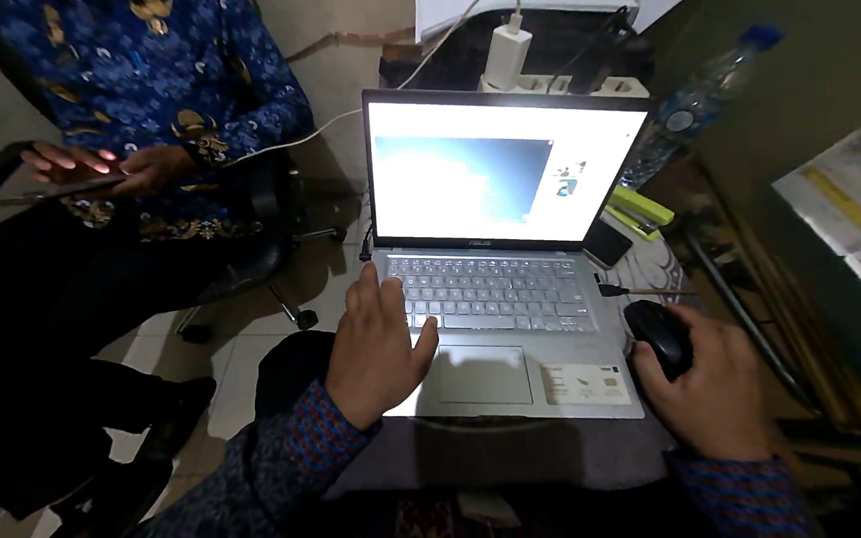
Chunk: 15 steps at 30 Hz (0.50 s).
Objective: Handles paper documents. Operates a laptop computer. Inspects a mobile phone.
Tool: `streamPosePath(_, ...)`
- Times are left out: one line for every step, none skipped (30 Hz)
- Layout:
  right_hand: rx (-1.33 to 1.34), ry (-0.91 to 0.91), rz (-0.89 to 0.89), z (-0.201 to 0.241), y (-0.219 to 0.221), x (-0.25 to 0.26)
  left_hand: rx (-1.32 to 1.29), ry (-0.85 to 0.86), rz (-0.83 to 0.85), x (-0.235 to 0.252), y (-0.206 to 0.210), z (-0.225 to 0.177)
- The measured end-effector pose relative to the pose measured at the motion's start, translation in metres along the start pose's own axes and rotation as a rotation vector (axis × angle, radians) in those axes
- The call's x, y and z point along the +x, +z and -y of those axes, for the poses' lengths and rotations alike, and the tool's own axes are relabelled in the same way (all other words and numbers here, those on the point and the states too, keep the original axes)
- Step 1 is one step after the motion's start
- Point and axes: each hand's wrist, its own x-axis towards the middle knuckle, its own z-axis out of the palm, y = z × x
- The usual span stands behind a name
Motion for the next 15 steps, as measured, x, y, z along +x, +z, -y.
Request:
streamPosePath(-0.002,0.0,0.001,-0.0003,0.0002,-0.0002,0.001,-0.001,0.001,0.0,0.0,-0.0001)
streamPosePath(0.0,0.0,0.0,-0.0005,0.0003,-0.0004,0.001,-0.001,0.003,0.0,-0.0002,-0.0003)
streamPosePath(0.003,-0.001,-0.003,-0.0005,0.0005,-0.0005,0.001,-0.002,0.004,0.0,-0.0002,-0.0006)
streamPosePath(0.006,-0.001,-0.006,-0.0009,0.0009,-0.0004,0.003,-0.002,0.002,0.0,0.0,-0.0007)
streamPosePath(0.008,-0.003,-0.008,-0.0014,0.001,-0.0004,0.008,-0.001,0.001,0.0001,0.0001,-0.0007)
streamPosePath(0.008,-0.001,-0.005,-0.0017,0.0008,-0.0004,0.014,-0.003,0.004,0.0002,0.0003,-0.0006)
streamPosePath(0.009,0.004,-0.001,-0.0017,0.0006,-0.0006,0.017,-0.004,0.006,0.0002,0.0004,-0.0006)
streamPosePath(0.011,0.009,0.0,-0.0016,0.0005,-0.0009,0.018,-0.003,0.005,0.0002,0.0005,-0.0007)
streamPosePath(0.011,0.014,-0.002,-0.0012,0.0001,-0.0009,0.018,-0.003,0.009,0.0002,0.0002,-0.0008)
streamPosePath(0.012,0.022,-0.001,-0.0009,-0.0004,-0.0008,0.016,-0.005,0.013,0.0,-0.0002,-0.0011)
streamPosePath(0.011,0.032,0.0,-0.0009,-0.0006,-0.0007,0.01,-0.011,0.019,0.0,-0.0006,-0.0013)
streamPosePath(0.009,0.042,-0.001,-0.0014,-0.0004,-0.0006,0.004,-0.013,0.019,0.0002,-0.0008,-0.0016)
streamPosePath(0.011,0.047,-0.004,-0.0022,0.0002,-0.0005,-0.001,-0.015,0.022,0.0004,-0.001,-0.0018)
streamPosePath(0.015,0.05,-0.009,-0.0032,0.0009,-0.0006,-0.006,-0.014,0.022,0.0006,-0.0011,-0.0018)
streamPosePath(0.019,0.053,-0.014,-0.0041,0.0017,-0.0006,-0.008,-0.015,0.022,0.0007,-0.0012,-0.002)
